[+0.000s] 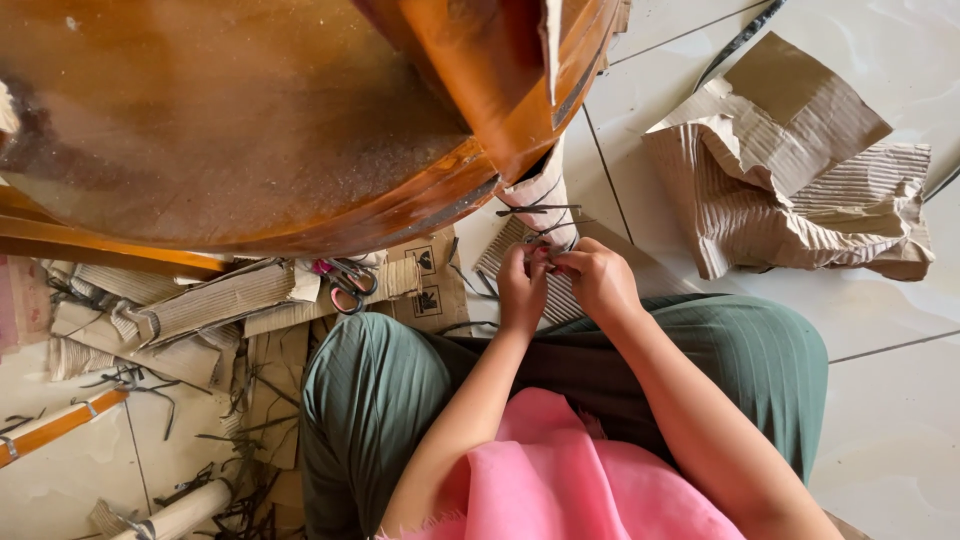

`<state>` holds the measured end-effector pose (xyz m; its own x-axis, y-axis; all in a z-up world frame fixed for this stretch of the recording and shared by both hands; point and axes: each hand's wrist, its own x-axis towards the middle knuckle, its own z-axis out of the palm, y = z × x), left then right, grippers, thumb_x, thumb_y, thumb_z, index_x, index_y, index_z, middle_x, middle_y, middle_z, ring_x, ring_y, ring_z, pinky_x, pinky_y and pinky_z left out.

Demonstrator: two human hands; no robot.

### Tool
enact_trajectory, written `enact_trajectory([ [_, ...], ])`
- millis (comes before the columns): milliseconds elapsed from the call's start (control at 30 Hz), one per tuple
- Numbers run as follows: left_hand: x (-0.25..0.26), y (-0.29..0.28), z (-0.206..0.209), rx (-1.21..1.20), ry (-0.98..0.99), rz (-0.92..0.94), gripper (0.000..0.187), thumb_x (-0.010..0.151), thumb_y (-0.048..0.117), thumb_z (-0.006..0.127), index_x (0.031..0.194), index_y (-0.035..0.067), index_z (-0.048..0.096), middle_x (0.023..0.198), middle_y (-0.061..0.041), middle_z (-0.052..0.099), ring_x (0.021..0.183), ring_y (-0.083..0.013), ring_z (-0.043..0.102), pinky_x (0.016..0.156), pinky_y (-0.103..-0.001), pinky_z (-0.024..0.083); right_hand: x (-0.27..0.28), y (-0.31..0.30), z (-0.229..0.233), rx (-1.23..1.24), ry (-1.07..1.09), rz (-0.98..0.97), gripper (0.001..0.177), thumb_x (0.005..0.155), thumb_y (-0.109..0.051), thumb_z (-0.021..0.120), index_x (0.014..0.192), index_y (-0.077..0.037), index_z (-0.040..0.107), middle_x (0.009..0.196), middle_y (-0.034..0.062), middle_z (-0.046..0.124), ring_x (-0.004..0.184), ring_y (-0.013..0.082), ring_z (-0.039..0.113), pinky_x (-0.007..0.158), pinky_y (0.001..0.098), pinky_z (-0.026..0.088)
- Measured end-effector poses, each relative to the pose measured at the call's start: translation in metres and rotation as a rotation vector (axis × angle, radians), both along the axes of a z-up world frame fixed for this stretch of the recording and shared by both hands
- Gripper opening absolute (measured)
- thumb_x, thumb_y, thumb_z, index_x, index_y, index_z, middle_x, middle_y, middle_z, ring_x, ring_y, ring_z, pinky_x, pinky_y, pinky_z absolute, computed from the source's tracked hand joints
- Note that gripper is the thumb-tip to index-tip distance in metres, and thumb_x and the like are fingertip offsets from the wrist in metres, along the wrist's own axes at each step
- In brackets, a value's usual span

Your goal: Wrapping a wooden chair leg with corrugated cardboard and securing it with string.

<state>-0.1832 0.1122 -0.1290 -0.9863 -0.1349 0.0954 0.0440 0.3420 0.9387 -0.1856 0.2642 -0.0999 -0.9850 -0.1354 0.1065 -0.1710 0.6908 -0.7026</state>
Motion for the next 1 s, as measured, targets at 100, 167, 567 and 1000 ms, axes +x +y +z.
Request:
enact_trajectory([
  [100,-0.007,-0.007,-0.006,-0.066,-0.124,-0.005,0.028,0.106,0.031,0.058,0.096,0.005,0.058,0.087,-0.017,0.058,0.084,-0.0418,0.068,0.071,-0.049,0.055,0.005,-0.006,0.003,0.162,0.047,0.019,0.019,0.090,-0.010,0.066,0.087,-0.025,0.076,0.083,0.0011,0.057,0.075,0.0295,0.066,0.061,0.0407,0.057],
  [167,-0.012,-0.010,-0.010,-0.144,-0.144,-0.026,0.025,0.103,0.029,0.060,0.095,0.006,0.059,0.087,-0.018,0.060,0.088,-0.0437,0.067,0.075,-0.051,0.055,0.006,-0.009,0.008,0.209,0.045,0.029,0.020,0.090,-0.010,0.063,0.088,-0.025,0.076,0.086,0.0018,0.056,0.078,0.0295,0.066,0.063,0.0406,0.058],
  [567,-0.028,-0.015,0.012,-0.308,-0.164,-0.167,0.016,0.090,0.026,0.069,0.091,0.011,0.063,0.088,-0.011,0.060,0.096,-0.0399,0.067,0.089,-0.047,0.056,0.016,-0.017,-0.005,0.358,0.126,0.043,0.019,0.090,-0.013,0.055,0.100,-0.024,0.066,0.089,0.0002,0.049,0.080,0.0269,0.066,0.063,0.0373,0.057],
  [1000,-0.005,-0.017,0.030,-0.433,0.138,-0.045,0.023,0.093,0.035,0.075,0.089,0.014,0.067,0.086,-0.003,0.064,0.074,-0.0233,0.073,0.062,-0.033,0.061,0.012,-0.010,-0.042,0.462,-0.028,0.059,0.006,0.083,-0.012,0.062,0.081,-0.011,0.068,0.087,0.0027,0.052,0.074,0.0282,0.067,0.061,0.0374,0.058],
])
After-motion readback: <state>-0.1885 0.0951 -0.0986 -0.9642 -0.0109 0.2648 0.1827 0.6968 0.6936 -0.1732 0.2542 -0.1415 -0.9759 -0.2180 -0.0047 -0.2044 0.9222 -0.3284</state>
